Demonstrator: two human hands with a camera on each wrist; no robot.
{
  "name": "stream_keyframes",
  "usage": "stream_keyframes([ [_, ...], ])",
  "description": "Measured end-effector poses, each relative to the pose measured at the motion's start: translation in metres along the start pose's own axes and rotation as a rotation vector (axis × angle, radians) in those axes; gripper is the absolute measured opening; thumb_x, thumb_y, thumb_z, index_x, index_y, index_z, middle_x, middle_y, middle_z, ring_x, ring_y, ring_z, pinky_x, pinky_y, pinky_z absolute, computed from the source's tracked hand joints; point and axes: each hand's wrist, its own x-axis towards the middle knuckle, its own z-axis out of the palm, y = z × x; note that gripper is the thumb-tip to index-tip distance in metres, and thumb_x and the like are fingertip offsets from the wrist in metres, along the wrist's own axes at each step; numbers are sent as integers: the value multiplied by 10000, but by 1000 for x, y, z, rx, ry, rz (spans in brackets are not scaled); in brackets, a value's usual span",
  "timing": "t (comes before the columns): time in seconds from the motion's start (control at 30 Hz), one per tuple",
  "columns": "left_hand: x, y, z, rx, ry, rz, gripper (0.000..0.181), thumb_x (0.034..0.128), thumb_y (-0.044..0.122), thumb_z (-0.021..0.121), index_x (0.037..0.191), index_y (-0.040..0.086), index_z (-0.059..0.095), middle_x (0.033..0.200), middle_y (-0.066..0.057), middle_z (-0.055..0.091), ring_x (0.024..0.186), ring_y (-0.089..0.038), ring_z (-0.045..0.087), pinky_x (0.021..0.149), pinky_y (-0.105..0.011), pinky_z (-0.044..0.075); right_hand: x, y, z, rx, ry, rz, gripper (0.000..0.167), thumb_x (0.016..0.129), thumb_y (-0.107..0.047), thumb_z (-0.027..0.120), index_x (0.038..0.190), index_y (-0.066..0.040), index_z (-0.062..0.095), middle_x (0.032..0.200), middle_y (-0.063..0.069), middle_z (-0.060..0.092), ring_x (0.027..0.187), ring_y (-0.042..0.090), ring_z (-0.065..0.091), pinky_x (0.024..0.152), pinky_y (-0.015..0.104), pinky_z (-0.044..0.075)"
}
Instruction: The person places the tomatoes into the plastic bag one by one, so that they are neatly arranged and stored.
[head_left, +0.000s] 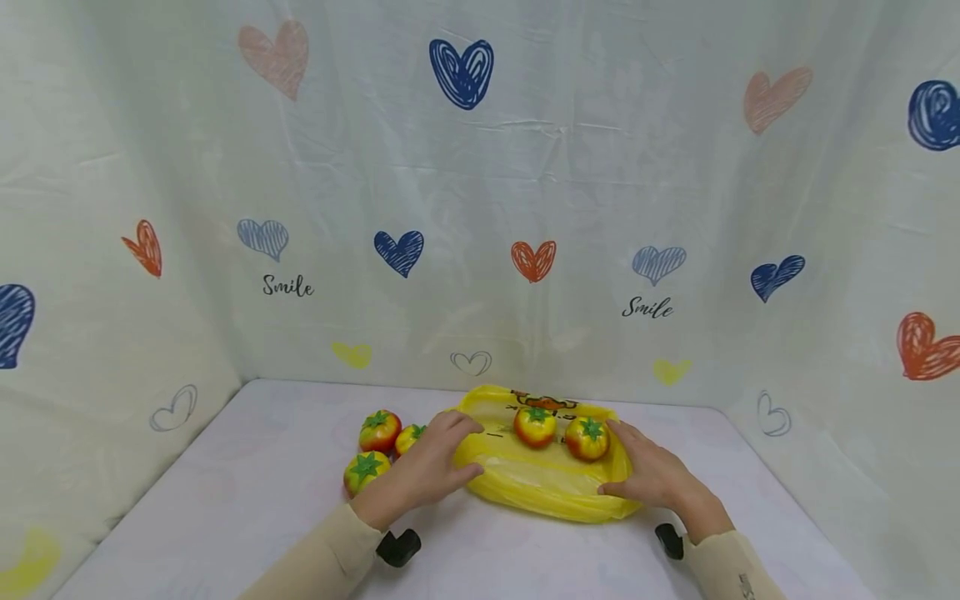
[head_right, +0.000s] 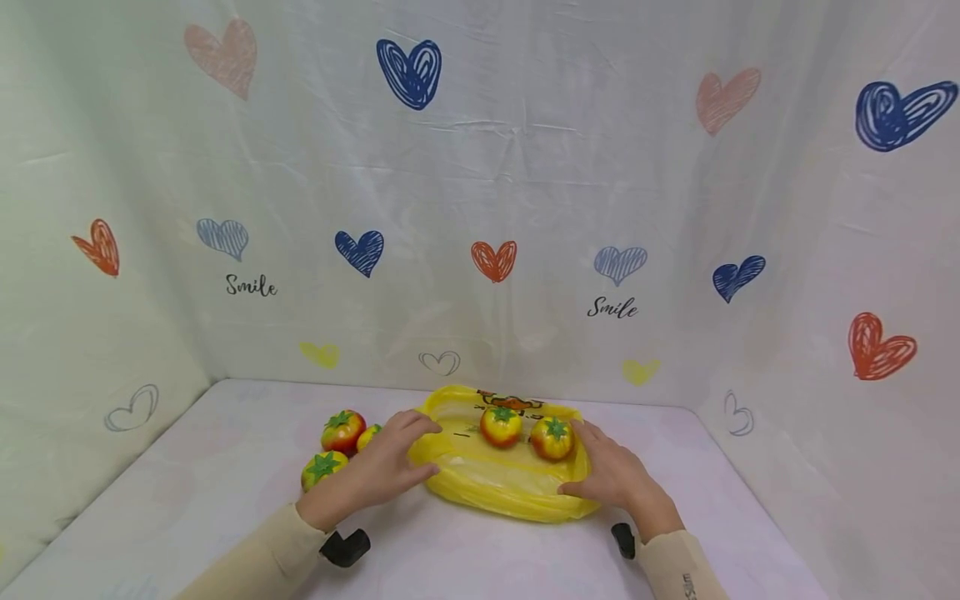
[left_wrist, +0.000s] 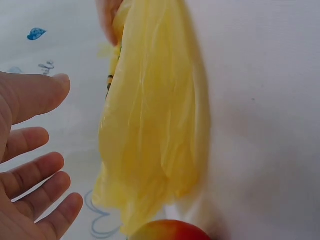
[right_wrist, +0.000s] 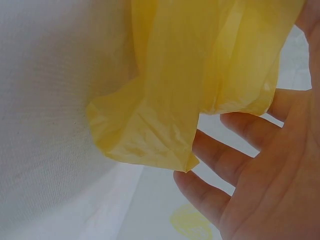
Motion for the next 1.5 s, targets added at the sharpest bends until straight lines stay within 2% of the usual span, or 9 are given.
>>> stream_keyframes([
  [0.57,-36,-20,-15,-61,94,-87,430,793,253,788,1170,148,612,1152,63,530,1086,-134,479,943,-382,476,1,-1,-1,-7,-3,4,1078,659,-569,788,1496,-117,282,1520,177,284,1326,419,345,992,633,334],
  [0.7,-44,-27,-18,-52,117,-90,412,771,210,806,1133,138,623,1124,48,538,1083,-156,484,941,-403,470,1,-2,-3,-7,-2,-1,1076,657,-566,791,1494,-115,288,1518,176,290,1327,416,344,995,632,333],
  [0.83,-51,-34,-22,-6,122,-106,440,758,222,817,1143,120,629,1173,-1,550,1128,-207,492,959,-434,455,1,-2,-2,-6,-2,3,1080,652,-565,794,1493,-114,288,1516,177,292,1323,420,347,988,639,335],
  [0.97,-56,-39,-28,50,124,-153,470,744,251,828,1150,122,631,1181,-12,556,1123,-212,504,967,-425,454,1,-1,-1,0,-6,7,1082,654,-561,794,1495,-114,281,1520,175,285,1328,419,339,989,643,330],
  [1.1,-59,-44,-31,61,115,-195,472,742,260,828,1153,142,627,1154,27,544,1103,-184,493,967,-407,458,0,-1,-1,2,-8,13,1089,652,-567,793,1496,-111,278,1520,178,284,1325,422,342,986,645,332],
  [1.33,-66,-53,-33,55,150,-160,466,731,221,831,1139,119,630,1189,-22,538,1138,-250,483,977,-468,439,1,-1,-1,2,-4,13,1087,650,-565,795,1496,-118,280,1520,176,282,1324,423,341,986,647,330],
  [1.5,-70,-57,-35,43,158,-166,486,729,234,833,1153,107,630,1185,-28,538,1132,-263,483,969,-491,439,1,-1,-1,8,-12,17,1094,646,-570,795,1496,-116,277,1520,177,282,1327,424,338,988,645,328],
])
